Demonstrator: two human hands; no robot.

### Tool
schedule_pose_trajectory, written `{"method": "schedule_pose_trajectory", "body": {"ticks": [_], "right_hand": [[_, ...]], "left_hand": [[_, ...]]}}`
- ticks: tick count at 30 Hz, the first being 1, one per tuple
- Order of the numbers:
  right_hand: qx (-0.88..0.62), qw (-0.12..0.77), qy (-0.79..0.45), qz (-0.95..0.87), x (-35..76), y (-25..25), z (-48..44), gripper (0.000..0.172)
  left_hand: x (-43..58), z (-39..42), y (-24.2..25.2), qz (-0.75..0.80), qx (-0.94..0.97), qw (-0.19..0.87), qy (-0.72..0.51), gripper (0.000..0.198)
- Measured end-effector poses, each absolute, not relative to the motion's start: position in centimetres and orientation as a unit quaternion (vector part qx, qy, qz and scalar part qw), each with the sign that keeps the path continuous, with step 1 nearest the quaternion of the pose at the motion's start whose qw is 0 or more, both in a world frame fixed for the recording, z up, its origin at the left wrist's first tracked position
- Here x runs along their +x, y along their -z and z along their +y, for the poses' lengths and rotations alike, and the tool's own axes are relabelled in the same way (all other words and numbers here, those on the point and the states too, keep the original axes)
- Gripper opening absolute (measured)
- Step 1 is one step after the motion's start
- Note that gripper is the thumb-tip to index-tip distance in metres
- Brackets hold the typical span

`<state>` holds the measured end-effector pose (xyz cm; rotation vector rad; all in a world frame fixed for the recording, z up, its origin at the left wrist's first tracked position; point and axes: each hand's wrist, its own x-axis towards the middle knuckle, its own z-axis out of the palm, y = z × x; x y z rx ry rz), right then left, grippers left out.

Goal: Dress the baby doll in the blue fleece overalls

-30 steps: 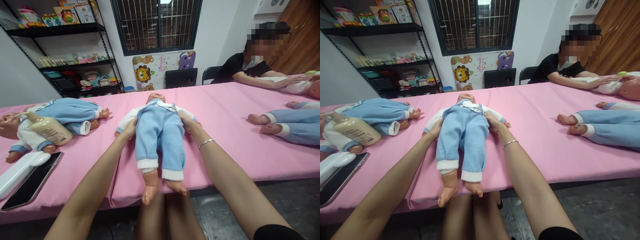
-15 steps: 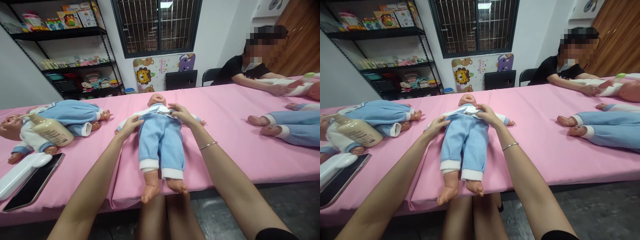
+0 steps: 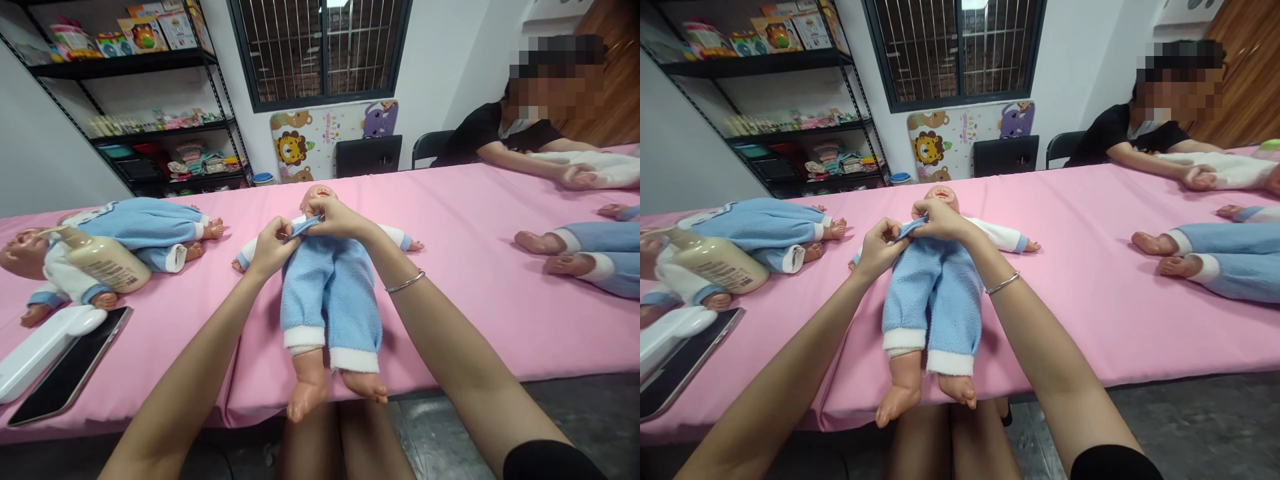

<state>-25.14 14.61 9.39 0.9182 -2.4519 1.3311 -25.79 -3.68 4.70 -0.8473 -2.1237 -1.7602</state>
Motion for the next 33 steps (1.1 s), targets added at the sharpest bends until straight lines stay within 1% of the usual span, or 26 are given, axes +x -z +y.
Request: {"method": "schedule_pose_trajectory", "body": {"ticks": [3, 5, 6, 9, 11, 13, 14, 16, 18, 21, 24, 28, 30, 33], "right_hand": [[0.352, 0.054, -0.477, -0.804, -24.1, -10.3, 14.0, 0.026], [0.358, 0.015, -0.496, -0.791, -23.6, -10.8, 13.9, 0.032], [0.355, 0.009, -0.496, -0.793, -23.4, -11.0, 13.8, 0.034], [0.324, 0.040, -0.439, -0.837, -23.1, -11.0, 13.7, 0.033], [0.306, 0.045, -0.367, -0.877, -23.0, -10.8, 13.5, 0.032], [0.303, 0.040, -0.280, -0.910, -22.9, -10.7, 13.3, 0.033], [0.299, 0.042, -0.237, -0.923, -22.8, -10.7, 13.1, 0.034], [0.272, 0.065, -0.172, -0.944, -22.6, -10.8, 12.8, 0.032], [0.237, 0.097, -0.148, -0.955, -22.5, -10.8, 12.6, 0.028], [0.224, 0.117, -0.170, -0.953, -22.7, -10.4, 12.5, 0.028], [0.229, 0.116, -0.195, -0.947, -23.3, -9.7, 12.4, 0.028], [0.244, 0.080, -0.206, -0.944, -23.7, -9.4, 12.8, 0.024], [0.270, 0.054, -0.193, -0.942, -23.7, -9.6, 13.2, 0.029], [0.286, 0.021, -0.154, -0.946, -23.6, -10.1, 13.7, 0.035]], "left_hand": [[-25.2, -4.0, -4.4, -0.673, -0.267, 0.006, 0.690, 0.043], [-25.2, -4.2, -4.4, -0.650, -0.231, -0.016, 0.724, 0.051], [-25.2, -4.3, -4.5, -0.648, -0.225, -0.014, 0.728, 0.053], [-25.4, -5.0, -5.1, -0.683, -0.267, -0.031, 0.679, 0.057], [-25.6, -5.6, -5.4, -0.744, -0.316, -0.053, 0.586, 0.052], [-25.8, -6.2, -5.7, -0.795, -0.338, -0.040, 0.503, 0.043], [-25.9, -6.4, -5.7, -0.806, -0.335, -0.015, 0.488, 0.038], [-26.0, -6.5, -5.7, -0.799, -0.313, 0.062, 0.509, 0.034], [-25.9, -6.4, -5.6, -0.779, -0.295, 0.127, 0.539, 0.034], [-25.6, -6.0, -5.5, -0.793, -0.285, 0.153, 0.516, 0.031], [-25.5, -5.5, -5.1, -0.801, -0.288, 0.127, 0.509, 0.030], [-25.5, -5.3, -4.8, -0.767, -0.298, 0.057, 0.566, 0.037], [-25.4, -5.5, -5.0, -0.766, -0.312, 0.030, 0.561, 0.045], [-25.4, -6.2, -5.4, -0.785, -0.345, -0.001, 0.515, 0.055]]}}
